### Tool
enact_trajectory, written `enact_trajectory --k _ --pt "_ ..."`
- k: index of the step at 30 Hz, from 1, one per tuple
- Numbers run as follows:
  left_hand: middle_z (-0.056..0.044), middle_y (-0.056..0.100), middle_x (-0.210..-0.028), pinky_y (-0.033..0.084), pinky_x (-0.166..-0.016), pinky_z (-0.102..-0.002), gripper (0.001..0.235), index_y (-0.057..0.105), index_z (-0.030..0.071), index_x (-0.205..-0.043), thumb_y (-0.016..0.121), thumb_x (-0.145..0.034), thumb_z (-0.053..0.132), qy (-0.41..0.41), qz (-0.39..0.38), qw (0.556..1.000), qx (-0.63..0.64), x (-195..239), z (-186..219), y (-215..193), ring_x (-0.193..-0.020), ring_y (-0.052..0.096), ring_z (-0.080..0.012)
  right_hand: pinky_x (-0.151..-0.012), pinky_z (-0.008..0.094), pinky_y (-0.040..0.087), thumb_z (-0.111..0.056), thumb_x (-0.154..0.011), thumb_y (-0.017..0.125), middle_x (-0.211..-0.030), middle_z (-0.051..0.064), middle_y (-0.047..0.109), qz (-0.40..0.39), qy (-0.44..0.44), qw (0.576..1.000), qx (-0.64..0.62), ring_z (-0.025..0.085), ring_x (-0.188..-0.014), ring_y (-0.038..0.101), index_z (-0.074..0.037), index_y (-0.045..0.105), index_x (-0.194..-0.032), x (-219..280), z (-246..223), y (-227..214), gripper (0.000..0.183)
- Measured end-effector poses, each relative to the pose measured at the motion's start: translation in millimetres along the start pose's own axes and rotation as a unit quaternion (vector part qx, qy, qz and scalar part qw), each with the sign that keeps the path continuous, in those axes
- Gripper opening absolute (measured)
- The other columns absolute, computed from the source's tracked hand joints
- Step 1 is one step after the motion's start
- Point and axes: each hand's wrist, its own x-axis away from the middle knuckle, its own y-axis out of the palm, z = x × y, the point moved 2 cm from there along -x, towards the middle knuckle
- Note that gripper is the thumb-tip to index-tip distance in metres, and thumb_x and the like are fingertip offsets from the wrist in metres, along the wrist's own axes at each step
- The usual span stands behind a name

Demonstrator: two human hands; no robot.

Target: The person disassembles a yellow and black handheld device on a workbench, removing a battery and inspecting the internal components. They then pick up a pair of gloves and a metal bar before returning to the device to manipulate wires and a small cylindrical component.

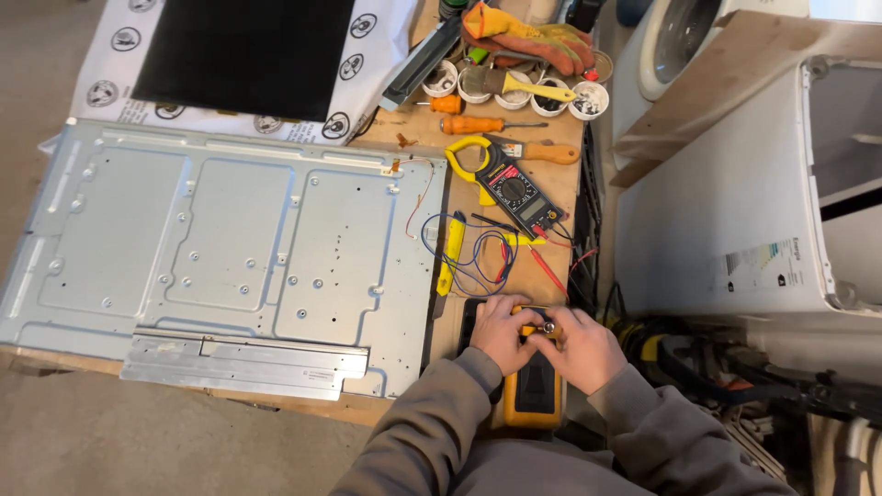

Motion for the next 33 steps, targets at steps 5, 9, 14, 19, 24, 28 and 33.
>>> enact_trajectory --k 5,9,14,19,24,28,33 --pt "-0.006 0.064 -0.126 0.039 -0.098 -0.045 0.026 0.072 0.017 -0.103 0.078 -0.079 0.027 0.011 0.011 1.0 -0.008 0.6 0.5 -0.2 -0.121 0.052 -0.0296 -0.076 0.04 0.058 -0.021 -0.087 0.076 -0.102 0.007 0.07 -0.074 -0.009 0.996 0.052 0.032 -0.09 0.07 -0.013 0.07 -0.107 0.5 40.1 17.3 0.023" --pt "-0.005 0.064 -0.126 0.04 -0.097 -0.043 0.029 0.071 0.015 -0.105 0.077 -0.08 0.029 0.0 0.002 1.0 -0.003 0.9 0.9 -1.4 -0.122 0.053 -0.0286 -0.08 0.039 0.058 0.0 -0.076 0.066 -0.112 0.006 0.069 -0.069 -0.178 0.982 -0.009 0.033 -0.099 0.069 -0.01 0.066 -0.103 -4.1 32.7 13.3 0.029" --pt "-0.004 0.064 -0.124 0.04 -0.096 -0.044 0.027 0.071 0.017 -0.1 0.078 -0.078 0.031 0.0 0.01 1.0 -0.016 1.3 2.2 0.5 -0.12 0.053 -0.0292 -0.077 0.04 0.057 -0.007 -0.075 0.076 -0.113 0.013 0.065 -0.029 -0.1 0.994 -0.044 0.036 -0.095 0.067 -0.005 0.067 -0.112 -7.1 25.5 12.5 0.038" --pt "-0.003 0.065 -0.125 0.041 -0.096 -0.044 0.02 0.07 0.019 -0.096 0.078 -0.082 0.032 -0.003 0.018 1.0 -0.011 1.1 1.3 -0.5 -0.121 0.054 -0.0283 -0.08 0.036 0.058 -0.014 -0.075 0.085 -0.117 0.011 0.064 0.006 -0.03 0.998 -0.057 0.028 -0.094 0.071 -0.005 0.068 -0.111 -3.9 51.7 25.5 0.041" --pt "-0.003 0.065 -0.123 0.042 -0.096 -0.044 0.02 0.069 0.019 -0.095 0.079 -0.079 0.026 -0.004 0.021 1.0 -0.006 1.6 2.2 -0.6 -0.121 0.055 -0.0278 -0.089 0.032 0.063 -0.005 -0.076 0.082 -0.143 0.009 0.054 -0.066 0.053 0.952 -0.294 0.02 -0.109 0.072 0.001 0.07 -0.109 8.0 84.5 46.1 0.036" --pt "-0.004 0.064 -0.124 0.042 -0.097 -0.043 0.023 0.067 0.018 -0.098 0.08 -0.08 0.026 0.003 0.03 1.0 -0.002 1.1 6.3 -4.9 -0.122 0.055 -0.0282 -0.094 0.033 0.06 -0.004 -0.084 0.076 -0.146 0.012 0.054 -0.041 -0.021 0.949 -0.311 0.024 -0.121 0.066 0.0 0.07 -0.114 11.3 78.1 38.4 0.031" --pt "-0.006 0.064 -0.126 0.041 -0.099 -0.044 0.034 0.066 0.015 -0.107 0.08 -0.078 0.026 -0.009 0.0 1.0 0.009 -1.2 7.1 -9.1 -0.124 0.054 -0.0296 -0.082 0.031 0.059 -0.011 -0.083 0.078 -0.114 0.009 0.073 -0.027 0.008 0.992 -0.124 0.022 -0.096 0.076 -0.009 0.071 -0.12 3.0 57.2 22.0 0.038"
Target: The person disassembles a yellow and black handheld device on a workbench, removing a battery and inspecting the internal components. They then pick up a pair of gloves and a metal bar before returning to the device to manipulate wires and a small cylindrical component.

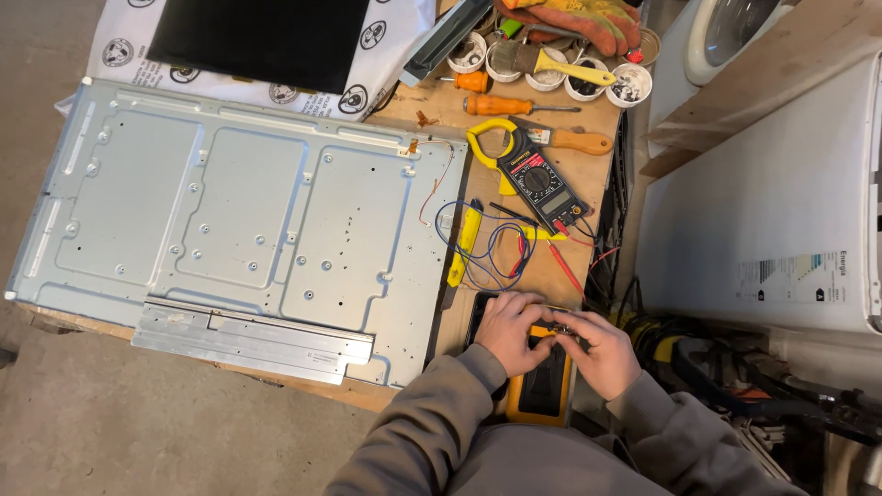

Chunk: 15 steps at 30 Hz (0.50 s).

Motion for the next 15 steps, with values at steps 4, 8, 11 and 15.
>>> enact_trajectory --k 4,8,11,15 --pt "-0.008 0.063 -0.13 0.04 -0.099 -0.045 0.033 0.067 0.015 -0.106 0.08 -0.077 0.025 0.012 0.004 1.0 -0.002 0.4 0.0 -1.5 -0.124 0.053 -0.0312 -0.083 0.029 0.058 -0.005 -0.087 0.074 -0.113 0.008 0.074 0.002 -0.026 0.999 -0.021 0.019 -0.099 0.074 -0.007 0.07 -0.122 0.8 6.7 2.0 0.036" --pt "-0.009 0.063 -0.132 0.041 -0.099 -0.045 0.026 0.069 0.017 -0.103 0.079 -0.08 0.025 0.015 0.022 1.0 0.002 2.3 -0.7 0.9 -0.124 0.055 -0.0314 -0.079 0.025 0.058 -0.001 -0.091 0.069 -0.114 0.005 0.073 -0.007 0.079 0.988 -0.132 0.01 -0.092 0.07 -0.003 0.068 -0.126 8.0 33.5 13.0 0.036" --pt "-0.008 0.064 -0.132 0.042 -0.099 -0.045 0.022 0.07 0.017 -0.1 0.078 -0.081 0.024 0.023 0.028 0.999 -0.004 3.6 -2.0 2.9 -0.124 0.055 -0.0308 -0.083 0.025 0.057 0.001 -0.092 0.068 -0.116 0.005 0.072 0.0 0.095 0.975 -0.2 0.008 -0.095 0.068 -0.001 0.066 -0.129 13.4 48.4 20.5 0.037" --pt "-0.006 0.064 -0.131 0.042 -0.098 -0.045 0.018 0.072 0.017 -0.098 0.077 -0.081 0.022 0.031 0.027 0.999 -0.016 4.0 -0.3 2.9 -0.123 0.055 -0.0308 -0.09 0.025 0.055 0.003 -0.093 0.065 -0.121 0.006 0.071 0.008 0.087 0.958 -0.274 0.008 -0.106 0.067 0.002 0.061 -0.133 18.0 53.7 23.0 0.04"
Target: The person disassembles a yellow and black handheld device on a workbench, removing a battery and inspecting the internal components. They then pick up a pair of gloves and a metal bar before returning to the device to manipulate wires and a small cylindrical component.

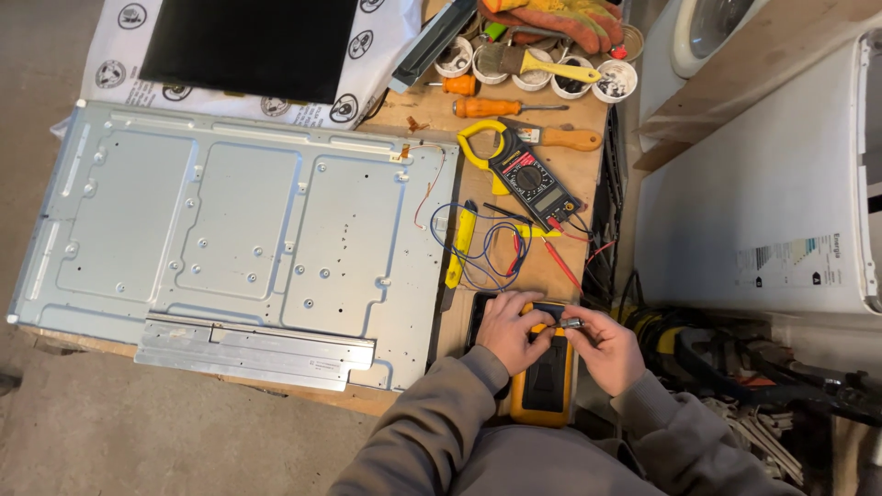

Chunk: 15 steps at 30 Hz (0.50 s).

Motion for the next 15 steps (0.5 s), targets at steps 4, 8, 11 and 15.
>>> enact_trajectory --k 4,8,11,15 --pt "-0.005 0.065 -0.131 0.042 -0.097 -0.045 0.016 0.073 0.016 -0.096 0.078 -0.082 0.022 -0.021 -0.009 1.0 0.001 -1.2 1.8 3.3 -0.121 0.056 -0.0303 -0.089 0.025 0.054 0.003 -0.095 0.062 -0.119 0.007 0.071 0.01 0.014 0.999 -0.044 0.01 -0.105 0.067 0.003 0.059 -0.135 7.3 3.5 -5.8 0.04" --pt "-0.008 0.064 -0.133 0.043 -0.101 -0.046 0.012 0.073 0.015 -0.094 0.075 -0.083 0.019 -0.032 -0.013 0.999 -0.014 -1.9 3.0 10.0 -0.122 0.055 -0.0334 -0.086 0.025 0.054 0.002 -0.096 0.062 -0.117 0.008 0.072 0.04 0.039 0.997 -0.044 0.01 -0.103 0.067 0.004 0.06 -0.134 14.6 1.6 -12.1 0.038" --pt "-0.011 0.063 -0.135 0.043 -0.102 -0.048 0.013 0.072 0.012 -0.098 0.072 -0.086 0.018 -0.041 -0.042 0.997 -0.045 -3.9 4.5 16.3 -0.122 0.054 -0.0364 -0.085 0.025 0.055 0.002 -0.096 0.062 -0.117 0.008 0.072 0.049 0.037 0.996 -0.057 0.01 -0.102 0.067 0.003 0.06 -0.133 18.8 5.1 -16.2 0.038" --pt "-0.016 0.062 -0.134 0.044 -0.103 -0.051 0.019 0.07 0.006 -0.104 0.065 -0.089 0.016 -0.038 -0.09 0.988 -0.122 -1.4 0.2 35.8 -0.125 0.055 -0.0425 -0.087 0.024 0.053 0.002 -0.094 0.065 -0.117 0.008 0.073 0.09 0.031 0.993 -0.072 0.009 -0.103 0.067 0.003 0.061 -0.133 24.5 15.6 -20.0 0.039"
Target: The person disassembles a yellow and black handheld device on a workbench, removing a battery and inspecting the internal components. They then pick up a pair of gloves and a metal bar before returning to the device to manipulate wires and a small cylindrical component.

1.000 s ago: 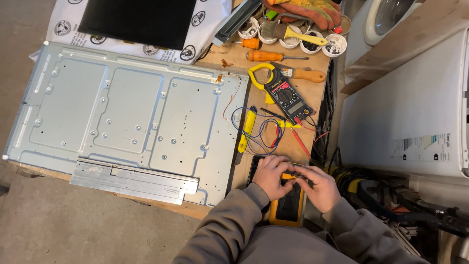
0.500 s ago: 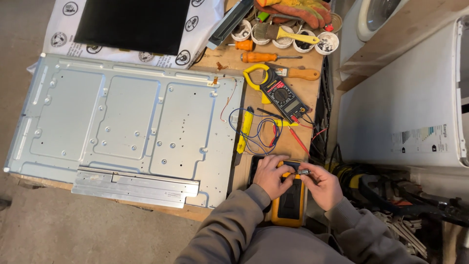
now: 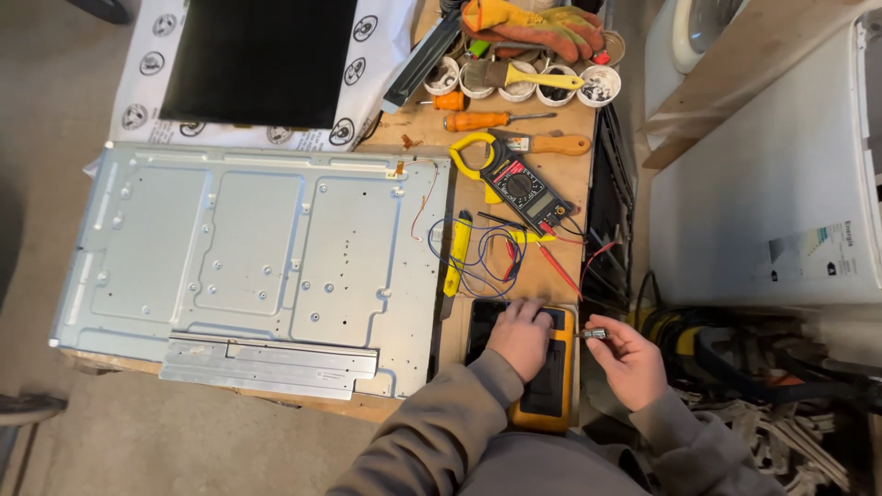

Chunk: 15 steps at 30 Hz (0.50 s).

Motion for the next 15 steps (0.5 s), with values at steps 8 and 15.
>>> enact_trajectory --k 8,15 --pt "-0.019 0.061 -0.128 0.049 -0.092 -0.047 0.026 0.066 -0.001 -0.109 0.057 -0.09 0.016 0.09 -0.052 0.975 -0.198 -4.7 6.5 -2.9 -0.118 0.06 -0.0429 -0.085 0.024 0.055 0.0 -0.093 0.066 -0.114 0.007 0.074 0.014 -0.021 1.0 -0.002 0.009 -0.1 0.068 0.002 0.063 -0.13 4.9 5.7 4.6 0.037" --pt "-0.019 0.06 -0.127 0.048 -0.095 -0.044 0.024 0.063 0.0 -0.108 0.055 -0.092 0.015 0.071 -0.061 0.983 -0.157 -6.6 -6.3 -3.8 -0.115 0.058 -0.0359 -0.072 0.025 0.057 -0.003 -0.089 0.072 -0.101 0.003 0.074 0.014 -0.083 0.984 0.159 0.009 -0.081 0.068 -0.004 0.07 -0.121 2.0 -41.2 19.0 0.032"
